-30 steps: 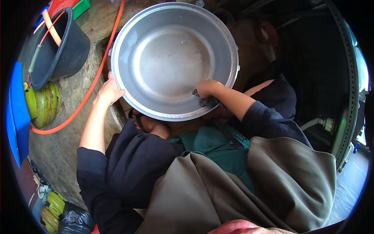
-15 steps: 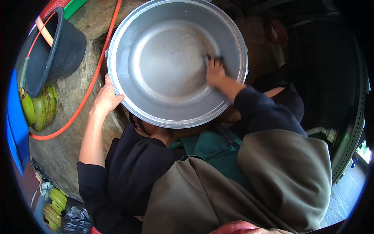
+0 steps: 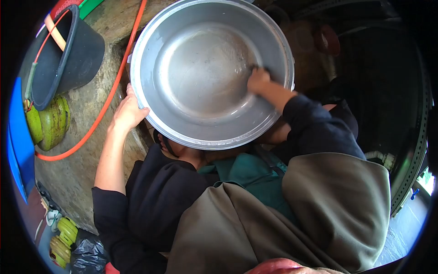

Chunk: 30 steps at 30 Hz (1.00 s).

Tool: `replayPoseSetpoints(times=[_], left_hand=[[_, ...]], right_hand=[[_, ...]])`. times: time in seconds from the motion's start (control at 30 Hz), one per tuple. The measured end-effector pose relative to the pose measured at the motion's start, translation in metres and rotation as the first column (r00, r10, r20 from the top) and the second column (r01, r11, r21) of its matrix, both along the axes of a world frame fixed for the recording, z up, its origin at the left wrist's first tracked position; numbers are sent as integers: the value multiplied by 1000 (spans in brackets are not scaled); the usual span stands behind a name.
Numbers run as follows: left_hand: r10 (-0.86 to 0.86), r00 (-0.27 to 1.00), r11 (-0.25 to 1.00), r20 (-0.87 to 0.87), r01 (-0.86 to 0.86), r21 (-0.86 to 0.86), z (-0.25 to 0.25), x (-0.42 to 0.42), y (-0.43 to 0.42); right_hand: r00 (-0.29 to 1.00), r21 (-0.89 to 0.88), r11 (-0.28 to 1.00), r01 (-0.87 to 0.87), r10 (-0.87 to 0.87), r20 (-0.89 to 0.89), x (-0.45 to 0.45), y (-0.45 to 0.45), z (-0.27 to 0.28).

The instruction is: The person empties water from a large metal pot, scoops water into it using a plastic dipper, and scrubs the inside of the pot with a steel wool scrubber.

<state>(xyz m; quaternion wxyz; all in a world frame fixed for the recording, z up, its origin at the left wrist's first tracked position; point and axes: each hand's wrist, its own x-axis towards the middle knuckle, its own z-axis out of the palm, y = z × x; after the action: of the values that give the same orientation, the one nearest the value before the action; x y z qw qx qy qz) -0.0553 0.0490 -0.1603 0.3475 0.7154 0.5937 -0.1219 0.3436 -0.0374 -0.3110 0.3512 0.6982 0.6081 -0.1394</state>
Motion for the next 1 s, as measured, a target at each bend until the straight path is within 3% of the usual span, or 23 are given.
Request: replayPoseSetpoints(times=[0.1, 0.13, 0.23, 0.33, 0.4, 0.53, 0.6, 0.7, 0.83, 0.87, 0.93, 1.0], left_hand=[[7, 999, 1000, -35, -6, 14, -2, 0, -2], [12, 999, 1000, -32, -12, -1, 1, 0, -4], [46, 999, 999, -3, -46, -3, 5, 3, -4], [56, 998, 998, 28, -56, 0, 3, 2, -5], [88, 996, 996, 26, -87, -22, 6, 5, -5], [55, 998, 998, 18, -55, -14, 6, 5, -2], [52, 998, 999, 39, -52, -6, 1, 3, -1], [54, 998, 998, 22, -54, -15, 5, 2, -5], [73, 996, 997, 58, -73, -3, 2, -2, -5], [70, 995, 997, 71, -71, 11, 2, -4, -6], [61, 992, 997, 107, -66, 39, 0, -5, -7], [94, 991, 996, 96, -93, -14, 6, 0, -4]], right_hand=[[996, -193, 981, 18, -1, 86, -30, -12, -14], [992, -122, 985, 126, -125, 13, -25, -1, -9], [979, 276, 956, 99, -43, -201, 11, 44, -7], [990, 371, 922, 111, -71, -121, -13, 91, -16], [982, 408, 904, 126, -56, -180, -46, 115, -13], [891, 397, 903, -164, 308, -334, -128, 125, -3], [746, 476, 811, -340, 541, -389, -160, 110, -16], [723, 474, 815, -333, 544, -427, -147, 113, -18], [939, 464, 881, -95, 234, -252, -71, 121, -11], [965, 476, 879, -5, 130, -229, -49, 114, -11], [985, 479, 878, -10, 92, -147, -13, 84, -17], [990, 422, 897, 130, -94, -106, -20, 46, -35]])
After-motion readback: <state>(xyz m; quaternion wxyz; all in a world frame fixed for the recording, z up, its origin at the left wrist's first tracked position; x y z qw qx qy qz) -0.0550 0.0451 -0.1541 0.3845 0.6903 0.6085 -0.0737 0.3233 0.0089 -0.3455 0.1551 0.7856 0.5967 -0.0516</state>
